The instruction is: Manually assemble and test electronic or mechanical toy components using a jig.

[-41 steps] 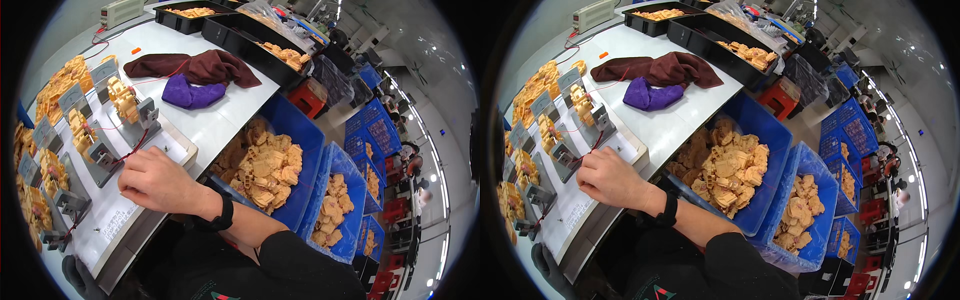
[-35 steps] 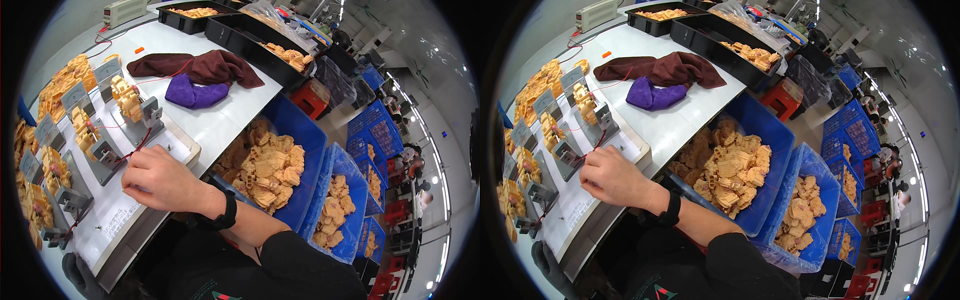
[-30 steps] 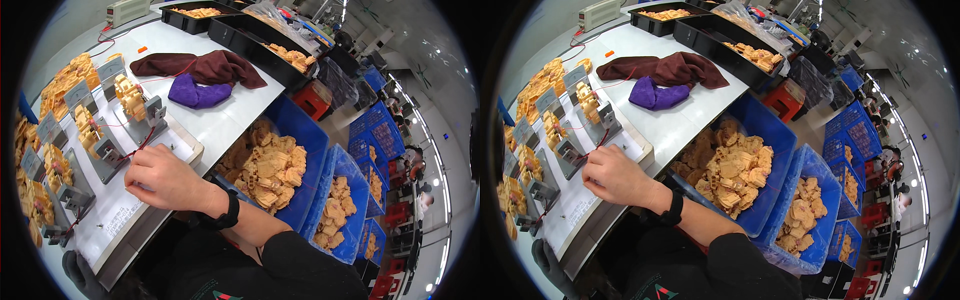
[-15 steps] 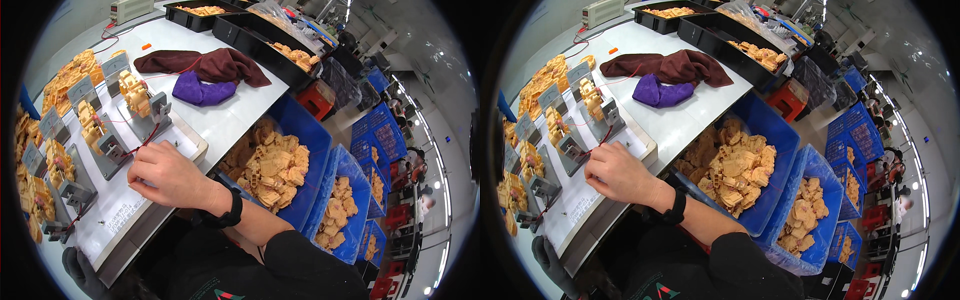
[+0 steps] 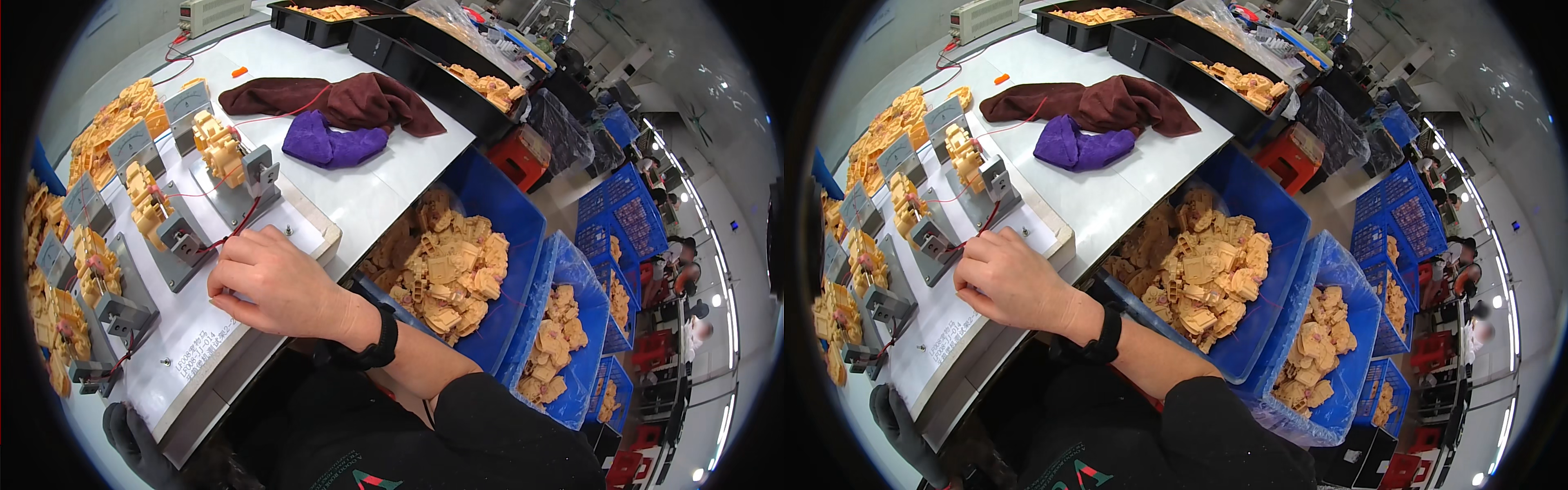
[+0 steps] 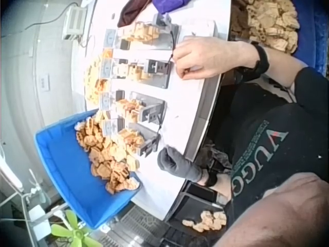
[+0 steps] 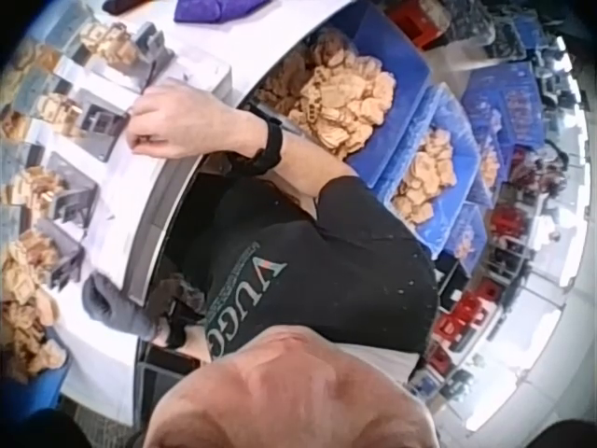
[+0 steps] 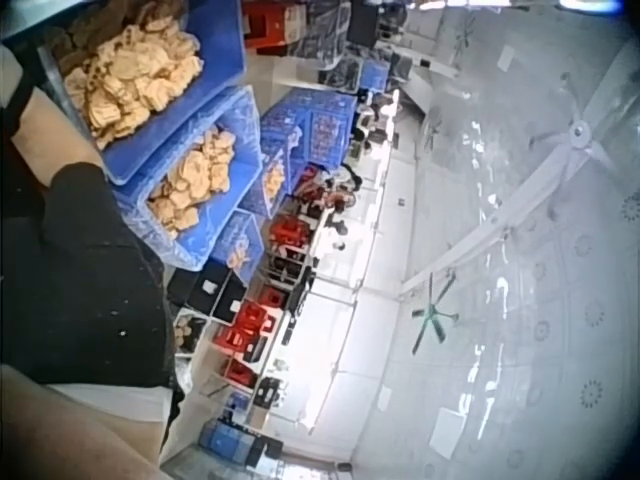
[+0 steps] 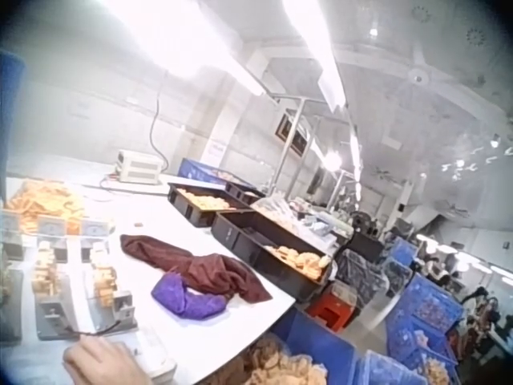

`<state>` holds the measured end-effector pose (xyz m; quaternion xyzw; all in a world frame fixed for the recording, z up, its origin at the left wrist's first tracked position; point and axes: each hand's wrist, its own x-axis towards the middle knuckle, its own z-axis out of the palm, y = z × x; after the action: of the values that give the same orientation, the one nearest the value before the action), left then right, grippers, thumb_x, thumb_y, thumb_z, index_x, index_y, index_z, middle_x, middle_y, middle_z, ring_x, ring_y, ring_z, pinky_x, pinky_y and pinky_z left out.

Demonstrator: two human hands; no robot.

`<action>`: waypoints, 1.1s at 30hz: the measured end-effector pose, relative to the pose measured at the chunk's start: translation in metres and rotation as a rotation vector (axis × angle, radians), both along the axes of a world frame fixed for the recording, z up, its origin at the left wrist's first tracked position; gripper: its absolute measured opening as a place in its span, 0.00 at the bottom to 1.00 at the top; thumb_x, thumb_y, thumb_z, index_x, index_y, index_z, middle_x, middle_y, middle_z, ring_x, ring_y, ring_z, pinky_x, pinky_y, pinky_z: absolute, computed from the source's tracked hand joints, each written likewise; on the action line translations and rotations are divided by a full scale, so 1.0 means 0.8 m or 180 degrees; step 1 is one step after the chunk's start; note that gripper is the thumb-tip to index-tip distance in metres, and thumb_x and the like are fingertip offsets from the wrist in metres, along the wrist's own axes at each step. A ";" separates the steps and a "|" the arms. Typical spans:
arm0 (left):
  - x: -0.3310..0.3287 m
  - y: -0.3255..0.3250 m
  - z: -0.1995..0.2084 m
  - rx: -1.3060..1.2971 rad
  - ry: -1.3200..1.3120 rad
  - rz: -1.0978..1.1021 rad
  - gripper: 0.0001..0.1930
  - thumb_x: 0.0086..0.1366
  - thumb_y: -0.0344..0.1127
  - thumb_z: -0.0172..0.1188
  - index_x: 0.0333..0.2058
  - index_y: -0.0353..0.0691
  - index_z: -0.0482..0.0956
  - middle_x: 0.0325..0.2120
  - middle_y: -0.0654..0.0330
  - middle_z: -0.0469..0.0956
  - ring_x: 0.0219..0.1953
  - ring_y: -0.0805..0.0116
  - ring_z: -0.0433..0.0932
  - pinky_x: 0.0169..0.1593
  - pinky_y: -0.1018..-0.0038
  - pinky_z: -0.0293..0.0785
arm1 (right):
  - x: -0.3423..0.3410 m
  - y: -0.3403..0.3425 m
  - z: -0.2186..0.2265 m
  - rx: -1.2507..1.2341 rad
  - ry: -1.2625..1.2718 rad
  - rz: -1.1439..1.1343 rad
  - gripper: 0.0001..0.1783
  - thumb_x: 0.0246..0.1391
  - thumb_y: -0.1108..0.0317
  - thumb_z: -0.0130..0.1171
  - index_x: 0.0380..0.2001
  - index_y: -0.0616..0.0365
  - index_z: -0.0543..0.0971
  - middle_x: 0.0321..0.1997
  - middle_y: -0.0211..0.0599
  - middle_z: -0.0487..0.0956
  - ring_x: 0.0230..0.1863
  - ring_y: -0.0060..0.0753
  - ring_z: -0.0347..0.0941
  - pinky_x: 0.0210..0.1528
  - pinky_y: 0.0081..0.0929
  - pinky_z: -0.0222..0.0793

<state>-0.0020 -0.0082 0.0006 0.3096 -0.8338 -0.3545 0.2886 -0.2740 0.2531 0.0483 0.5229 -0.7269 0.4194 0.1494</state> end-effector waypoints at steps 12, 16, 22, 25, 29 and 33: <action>0.011 -0.032 -0.023 0.0057 0.0010 -0.0029 0.15 0.74 0.33 0.51 0.52 0.30 0.74 0.54 0.53 0.69 0.58 0.62 0.67 0.63 0.68 0.61 | 0.001 0.000 -0.003 -0.0096 0.0027 -0.0067 0.06 0.49 0.68 0.66 0.26 0.51 0.76 0.31 0.28 0.71 0.38 0.33 0.71 0.43 0.31 0.62; 0.006 -0.036 -0.026 -0.0028 -0.0016 -0.0138 0.15 0.73 0.33 0.51 0.53 0.30 0.74 0.54 0.53 0.69 0.58 0.62 0.68 0.64 0.68 0.61 | 0.000 0.006 -0.003 -0.0090 0.0030 -0.0119 0.06 0.49 0.68 0.66 0.26 0.51 0.76 0.31 0.28 0.71 0.38 0.33 0.71 0.43 0.31 0.62; -0.032 0.047 0.048 -0.0309 0.0355 -0.0002 0.13 0.67 0.33 0.62 0.39 0.25 0.78 0.35 0.50 0.77 0.37 0.61 0.72 0.45 0.67 0.71 | 0.001 -0.001 -0.003 -0.0074 0.0055 -0.0070 0.06 0.49 0.69 0.66 0.27 0.51 0.76 0.30 0.28 0.71 0.37 0.34 0.71 0.42 0.31 0.62; -0.031 0.045 0.046 -0.0258 0.0386 -0.0028 0.13 0.68 0.34 0.62 0.39 0.25 0.78 0.34 0.50 0.77 0.36 0.61 0.72 0.44 0.67 0.72 | 0.001 -0.001 -0.003 -0.0050 0.0050 -0.0059 0.06 0.49 0.69 0.66 0.27 0.51 0.76 0.30 0.29 0.71 0.37 0.34 0.71 0.42 0.31 0.62; -0.002 -0.004 -0.001 0.0031 0.0043 -0.0013 0.14 0.73 0.33 0.52 0.52 0.30 0.74 0.53 0.54 0.70 0.58 0.64 0.68 0.63 0.71 0.61 | 0.001 0.000 -0.002 -0.0035 0.0037 -0.0030 0.06 0.49 0.69 0.66 0.27 0.51 0.77 0.31 0.29 0.72 0.38 0.34 0.71 0.42 0.31 0.62; 0.006 -0.016 -0.013 -0.0028 -0.0009 -0.0041 0.14 0.73 0.32 0.53 0.51 0.30 0.75 0.52 0.55 0.70 0.57 0.65 0.68 0.63 0.72 0.61 | 0.001 0.001 -0.001 -0.0006 -0.0003 -0.0015 0.06 0.49 0.69 0.66 0.28 0.51 0.77 0.32 0.29 0.72 0.38 0.34 0.72 0.42 0.31 0.62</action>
<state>0.0030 -0.0211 -0.0101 0.3035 -0.8377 -0.3522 0.2865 -0.2733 0.2539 0.0479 0.5209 -0.7277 0.4200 0.1506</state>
